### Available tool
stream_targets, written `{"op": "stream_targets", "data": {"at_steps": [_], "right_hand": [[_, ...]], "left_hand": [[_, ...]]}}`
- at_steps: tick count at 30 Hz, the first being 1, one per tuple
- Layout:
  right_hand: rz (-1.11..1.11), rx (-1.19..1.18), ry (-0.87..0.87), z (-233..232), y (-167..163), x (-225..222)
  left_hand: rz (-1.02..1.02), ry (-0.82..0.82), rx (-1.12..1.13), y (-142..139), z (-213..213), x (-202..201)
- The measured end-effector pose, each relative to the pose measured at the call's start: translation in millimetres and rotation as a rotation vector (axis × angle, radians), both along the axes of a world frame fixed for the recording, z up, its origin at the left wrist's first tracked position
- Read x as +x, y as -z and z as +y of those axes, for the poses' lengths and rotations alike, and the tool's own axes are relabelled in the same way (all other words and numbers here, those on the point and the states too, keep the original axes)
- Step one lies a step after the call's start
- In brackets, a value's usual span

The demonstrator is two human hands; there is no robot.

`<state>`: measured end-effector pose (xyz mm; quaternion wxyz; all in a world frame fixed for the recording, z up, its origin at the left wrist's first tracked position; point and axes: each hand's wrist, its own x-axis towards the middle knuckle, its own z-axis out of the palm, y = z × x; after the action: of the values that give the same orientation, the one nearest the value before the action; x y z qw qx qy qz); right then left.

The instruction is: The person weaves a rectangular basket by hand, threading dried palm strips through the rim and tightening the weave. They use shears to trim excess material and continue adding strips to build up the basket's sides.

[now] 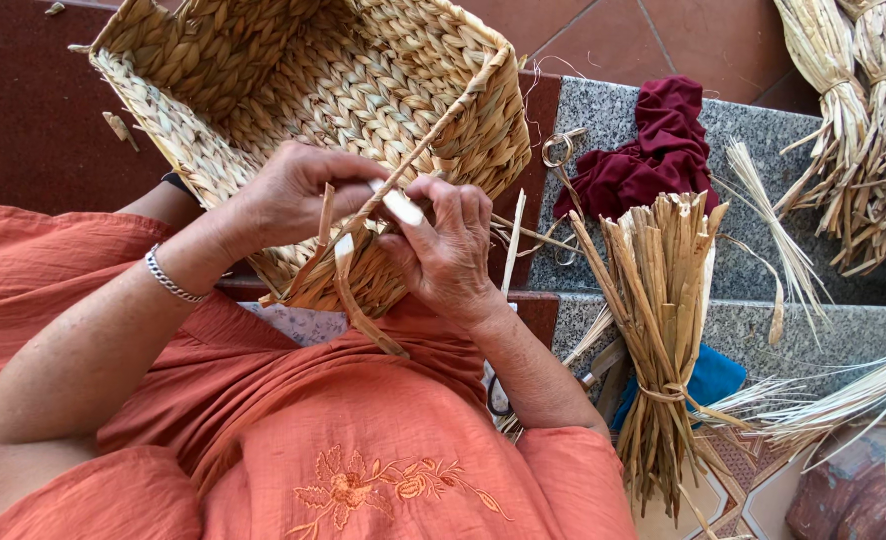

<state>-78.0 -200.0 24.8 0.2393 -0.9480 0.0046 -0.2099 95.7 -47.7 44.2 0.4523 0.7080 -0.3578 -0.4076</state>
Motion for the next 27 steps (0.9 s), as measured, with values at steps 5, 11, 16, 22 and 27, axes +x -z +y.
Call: {"op": "stream_targets", "data": {"at_steps": [5,11,16,22,27], "right_hand": [[-0.04,0.28,-0.055,-6.0,9.4,-15.4],[-0.069,0.126,-0.109,-7.5,16.0,-29.6],[-0.075,0.033,-0.126,-10.8,16.9,-32.2],[-0.074,-0.065,-0.096,-6.8,14.7,-33.2],[-0.078,-0.076,-0.06,-1.2,11.7,-30.4]], "left_hand": [[0.469,-0.335,0.162,2.4,3.2,3.7],[0.03,-0.257,0.175,1.7,6.6,7.9],[-0.485,0.055,0.212,6.8,9.3,3.5],[-1.007,0.381,0.435,3.3,11.9,-0.4],[-0.571,0.142,0.372,-1.2,7.7,3.8]]}}
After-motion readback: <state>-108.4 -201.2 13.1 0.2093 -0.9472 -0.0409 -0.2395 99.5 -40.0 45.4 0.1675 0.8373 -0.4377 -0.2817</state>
